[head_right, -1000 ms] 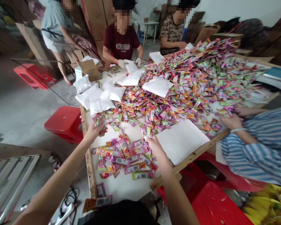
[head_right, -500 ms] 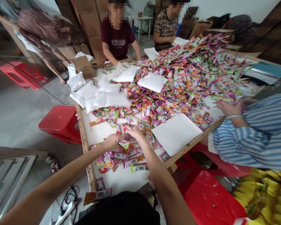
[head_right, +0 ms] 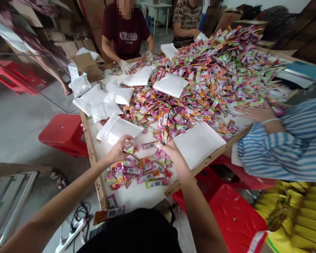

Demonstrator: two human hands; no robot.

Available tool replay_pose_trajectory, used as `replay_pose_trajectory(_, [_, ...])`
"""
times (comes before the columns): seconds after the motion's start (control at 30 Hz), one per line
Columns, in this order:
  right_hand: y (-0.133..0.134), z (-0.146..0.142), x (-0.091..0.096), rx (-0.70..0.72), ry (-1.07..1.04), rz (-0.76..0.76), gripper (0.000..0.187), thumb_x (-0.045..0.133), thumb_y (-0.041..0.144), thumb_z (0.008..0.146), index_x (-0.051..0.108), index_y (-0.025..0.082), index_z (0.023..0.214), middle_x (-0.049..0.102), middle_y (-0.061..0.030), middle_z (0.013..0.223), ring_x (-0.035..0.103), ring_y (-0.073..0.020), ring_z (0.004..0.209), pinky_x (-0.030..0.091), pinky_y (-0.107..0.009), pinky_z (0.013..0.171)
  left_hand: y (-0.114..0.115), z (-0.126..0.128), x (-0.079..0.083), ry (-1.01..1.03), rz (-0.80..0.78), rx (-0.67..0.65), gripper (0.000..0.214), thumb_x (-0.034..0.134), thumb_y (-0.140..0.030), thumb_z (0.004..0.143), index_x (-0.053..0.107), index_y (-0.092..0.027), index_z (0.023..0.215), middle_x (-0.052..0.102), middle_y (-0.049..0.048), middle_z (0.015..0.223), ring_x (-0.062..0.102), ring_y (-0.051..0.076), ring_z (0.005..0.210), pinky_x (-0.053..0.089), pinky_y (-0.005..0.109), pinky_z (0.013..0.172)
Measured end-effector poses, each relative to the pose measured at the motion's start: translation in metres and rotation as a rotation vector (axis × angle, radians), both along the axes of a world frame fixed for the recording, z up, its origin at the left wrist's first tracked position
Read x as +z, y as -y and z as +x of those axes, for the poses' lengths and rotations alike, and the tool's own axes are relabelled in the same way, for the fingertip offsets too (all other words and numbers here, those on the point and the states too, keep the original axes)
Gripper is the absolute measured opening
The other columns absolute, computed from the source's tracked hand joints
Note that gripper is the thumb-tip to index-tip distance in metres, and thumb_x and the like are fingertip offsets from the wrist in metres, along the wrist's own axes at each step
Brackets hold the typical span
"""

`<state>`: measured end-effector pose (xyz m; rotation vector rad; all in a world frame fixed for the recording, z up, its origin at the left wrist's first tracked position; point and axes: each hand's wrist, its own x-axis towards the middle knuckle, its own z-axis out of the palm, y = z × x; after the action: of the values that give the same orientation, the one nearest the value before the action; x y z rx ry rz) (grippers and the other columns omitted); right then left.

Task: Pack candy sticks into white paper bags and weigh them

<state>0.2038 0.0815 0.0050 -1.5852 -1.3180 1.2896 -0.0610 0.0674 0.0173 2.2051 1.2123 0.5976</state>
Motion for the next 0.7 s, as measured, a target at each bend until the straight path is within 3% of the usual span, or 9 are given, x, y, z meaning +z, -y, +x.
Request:
replay_pose_trajectory(0.1, [0.031,0.018,0.009,0.085,0.145,-0.081,0.031,0.072,0.032,0.061,0.065,0.015,0.087,0.068,-0.0032,0.073,0.061,-0.0175,0.065,0.048,-0.026,0.059,0.012,-0.026,0.025,0.379,-0.167,0.217,0.018,0.055,-0.032,0.083,0.058,-0.015,0.089,0.062,0.0062,0.087,0.06,0.018,0.084,0.05,0.03,0.076])
replay_pose_trajectory(0.17, [0.055,0.018,0.009,0.244,0.264,-0.055,0.026,0.068,0.03,0.066,0.066,0.015,0.086,0.068,-0.0042,0.076,0.061,-0.0175,0.067,0.047,-0.026,0.061,0.026,-0.04,0.032,0.468,-0.277,0.301,0.021,0.06,-0.035,0.08,0.056,-0.015,0.087,0.059,0.0012,0.075,0.058,0.014,0.07,0.049,0.027,0.067])
replay_pose_trajectory(0.27, [0.082,0.002,0.002,0.518,0.477,-0.01,0.027,0.063,0.026,0.07,0.067,0.016,0.095,0.069,-0.0046,0.077,0.062,-0.0185,0.07,0.045,-0.026,0.064,0.051,-0.05,0.026,0.297,-0.318,0.315,0.032,0.071,-0.032,0.069,0.056,-0.016,0.093,0.062,0.0004,0.08,0.058,0.015,0.073,0.048,0.027,0.07])
replay_pose_trajectory(0.37, [0.092,-0.019,-0.011,0.666,0.722,0.052,0.03,0.06,0.019,0.069,0.067,0.018,0.099,0.069,-0.0074,0.085,0.063,-0.022,0.08,0.043,-0.028,0.07,0.075,-0.046,0.011,-0.002,-0.293,0.141,0.025,0.062,-0.016,0.07,0.06,-0.018,0.095,0.066,0.0038,0.089,0.061,0.018,0.083,0.047,0.029,0.077])
replay_pose_trajectory(0.47, [0.091,-0.034,-0.021,0.716,0.867,0.12,0.03,0.056,0.014,0.072,0.066,0.019,0.099,0.069,-0.0104,0.095,0.063,-0.0247,0.09,0.042,-0.029,0.075,0.089,-0.023,-0.005,-0.223,-0.19,0.008,0.034,0.056,-0.008,0.066,0.063,-0.018,0.098,0.068,0.0096,0.099,0.062,0.025,0.095,0.046,0.035,0.086])
replay_pose_trajectory(0.6, [0.089,-0.038,-0.028,0.706,0.867,0.115,0.027,0.055,0.016,0.074,0.066,0.019,0.099,0.069,-0.0115,0.095,0.063,-0.026,0.092,0.042,-0.03,0.076,0.088,0.019,-0.022,-0.4,-0.179,0.024,0.034,0.064,-0.005,0.056,0.066,-0.014,0.089,0.069,0.0137,0.094,0.064,0.03,0.088,0.049,0.038,0.079])
replay_pose_trajectory(0.7, [0.092,-0.029,-0.025,0.659,0.793,0.115,0.03,0.057,0.018,0.073,0.066,0.018,0.101,0.069,-0.0117,0.097,0.063,-0.0262,0.091,0.044,-0.031,0.077,0.083,0.027,-0.02,-0.385,-0.18,0.072,0.027,0.068,-0.006,0.052,0.066,-0.014,0.079,0.068,0.0112,0.082,0.064,0.028,0.079,0.051,0.036,0.073])
